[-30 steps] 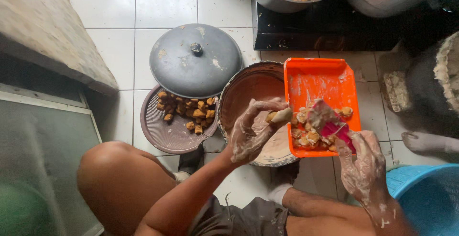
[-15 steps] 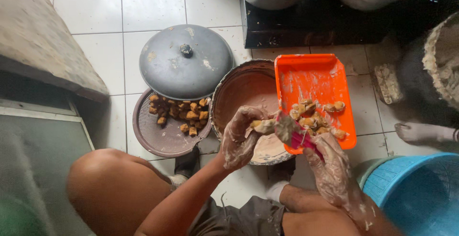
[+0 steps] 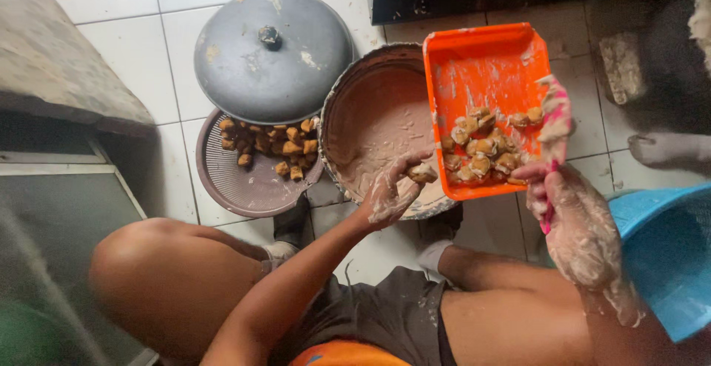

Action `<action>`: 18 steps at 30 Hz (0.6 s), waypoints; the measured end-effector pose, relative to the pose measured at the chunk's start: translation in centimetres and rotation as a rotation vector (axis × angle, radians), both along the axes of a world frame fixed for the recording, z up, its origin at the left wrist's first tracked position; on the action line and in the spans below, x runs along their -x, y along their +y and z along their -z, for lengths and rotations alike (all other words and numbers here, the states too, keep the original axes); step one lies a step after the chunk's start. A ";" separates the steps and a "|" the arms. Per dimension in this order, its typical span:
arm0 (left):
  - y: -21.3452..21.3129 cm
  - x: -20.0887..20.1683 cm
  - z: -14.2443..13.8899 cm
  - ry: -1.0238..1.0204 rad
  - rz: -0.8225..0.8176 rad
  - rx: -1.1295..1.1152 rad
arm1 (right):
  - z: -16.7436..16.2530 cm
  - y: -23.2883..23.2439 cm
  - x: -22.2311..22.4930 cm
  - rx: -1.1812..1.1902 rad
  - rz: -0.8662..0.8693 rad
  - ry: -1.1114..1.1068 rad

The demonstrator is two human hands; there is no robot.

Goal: The person sits on the floor and coats fried dough pieces with batter. They pick pieces from a colander, spread batter over each piece with a spatula, and place the coated pieces onto an orange tray, repeating the cycle.

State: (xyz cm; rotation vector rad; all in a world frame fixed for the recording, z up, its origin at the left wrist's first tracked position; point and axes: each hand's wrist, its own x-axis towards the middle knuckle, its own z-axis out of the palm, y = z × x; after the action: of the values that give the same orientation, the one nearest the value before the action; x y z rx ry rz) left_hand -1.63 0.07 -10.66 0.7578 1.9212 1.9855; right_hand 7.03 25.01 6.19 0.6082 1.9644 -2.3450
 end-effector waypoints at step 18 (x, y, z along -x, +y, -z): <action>10.3 2.3 -0.3 -0.113 -0.045 0.311 | -1.3 1.6 -0.9 0.220 -0.036 -0.001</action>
State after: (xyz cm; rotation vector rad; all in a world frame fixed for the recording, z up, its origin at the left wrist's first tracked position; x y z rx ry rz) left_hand -3.96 10.36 -10.33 0.5129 2.1241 1.6555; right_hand 7.96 26.60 7.44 0.5549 1.6683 -2.4903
